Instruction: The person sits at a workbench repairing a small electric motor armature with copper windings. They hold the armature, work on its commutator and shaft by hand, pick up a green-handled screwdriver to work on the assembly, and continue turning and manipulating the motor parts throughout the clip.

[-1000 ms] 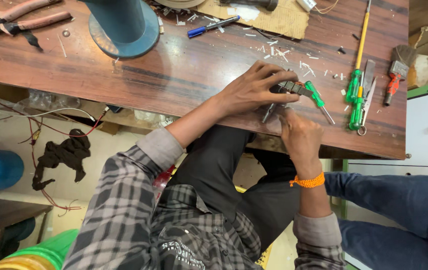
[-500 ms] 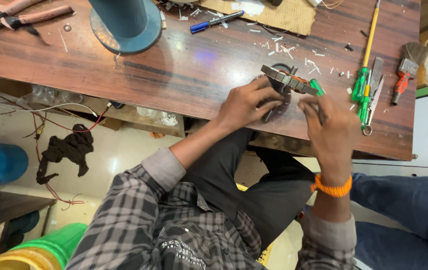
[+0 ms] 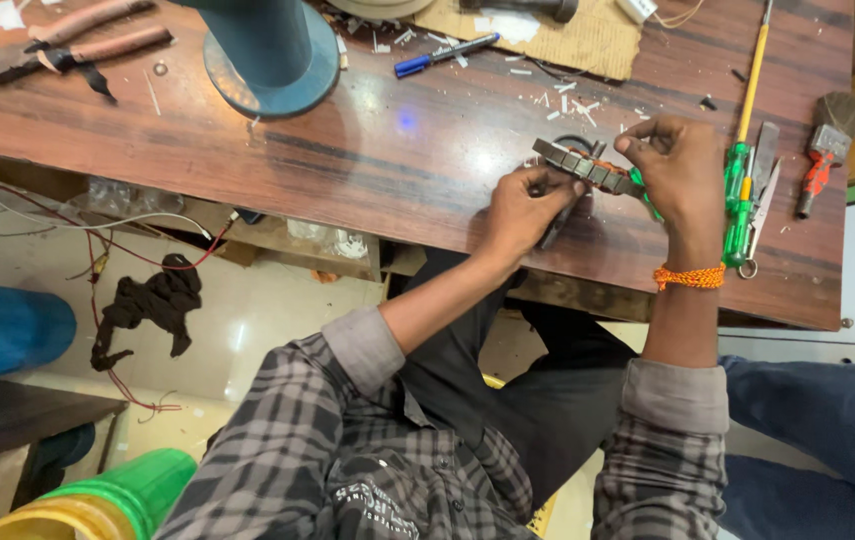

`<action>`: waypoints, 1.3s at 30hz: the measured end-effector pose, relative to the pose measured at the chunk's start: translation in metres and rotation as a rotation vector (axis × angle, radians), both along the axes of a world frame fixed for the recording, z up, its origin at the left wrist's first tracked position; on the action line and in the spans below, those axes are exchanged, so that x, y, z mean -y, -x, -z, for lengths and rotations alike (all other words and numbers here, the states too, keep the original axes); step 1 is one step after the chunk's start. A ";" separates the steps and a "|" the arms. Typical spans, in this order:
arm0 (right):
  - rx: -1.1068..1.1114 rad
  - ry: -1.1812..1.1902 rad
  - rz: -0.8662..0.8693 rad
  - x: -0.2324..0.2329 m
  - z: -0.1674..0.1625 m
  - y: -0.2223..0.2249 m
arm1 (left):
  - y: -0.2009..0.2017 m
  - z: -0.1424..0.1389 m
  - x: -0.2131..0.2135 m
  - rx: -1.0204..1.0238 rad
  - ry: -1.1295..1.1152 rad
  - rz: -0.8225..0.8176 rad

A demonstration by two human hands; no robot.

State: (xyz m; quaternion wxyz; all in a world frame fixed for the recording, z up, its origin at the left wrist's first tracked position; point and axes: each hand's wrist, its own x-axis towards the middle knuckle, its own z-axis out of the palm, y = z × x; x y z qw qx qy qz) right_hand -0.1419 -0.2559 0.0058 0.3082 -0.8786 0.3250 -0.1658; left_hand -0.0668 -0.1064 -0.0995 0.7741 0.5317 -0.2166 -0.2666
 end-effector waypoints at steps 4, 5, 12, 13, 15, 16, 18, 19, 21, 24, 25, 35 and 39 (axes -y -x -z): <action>0.084 -0.091 0.018 0.011 0.012 0.007 | 0.006 -0.001 0.015 -0.090 -0.028 -0.016; 0.088 -0.089 0.030 0.012 0.015 0.010 | 0.007 -0.002 0.016 -0.044 -0.064 -0.055; 0.177 -0.045 0.006 0.030 0.031 0.034 | 0.015 -0.010 -0.004 0.546 -0.294 -0.291; 0.189 -0.053 0.021 0.033 0.031 0.041 | 0.016 -0.016 -0.011 0.689 -0.274 -0.343; 0.212 -0.063 0.035 0.036 0.033 0.048 | 0.017 -0.030 -0.028 0.971 -0.225 -0.462; 0.250 -0.075 0.029 0.037 0.031 0.052 | 0.012 -0.038 -0.031 1.093 -0.135 -0.437; 0.314 -0.110 0.011 0.035 0.026 0.060 | -0.006 -0.052 -0.032 1.322 0.042 -0.384; 0.325 -0.152 0.038 0.030 0.024 0.066 | -0.018 -0.057 -0.032 1.369 0.073 -0.325; 0.352 -0.224 0.087 0.024 0.007 0.075 | -0.045 -0.063 -0.024 1.465 0.147 -0.215; 0.358 -0.366 0.115 0.004 -0.020 0.085 | -0.061 -0.061 -0.015 1.431 0.011 0.046; 0.336 -0.352 0.102 -0.005 -0.027 0.086 | -0.061 -0.057 -0.014 1.410 -0.002 0.037; 0.023 -0.158 -0.102 -0.066 -0.017 0.081 | -0.058 -0.036 -0.010 1.241 0.083 0.021; -0.001 0.576 -0.237 -0.076 0.026 0.074 | -0.056 -0.044 -0.015 1.251 0.062 0.002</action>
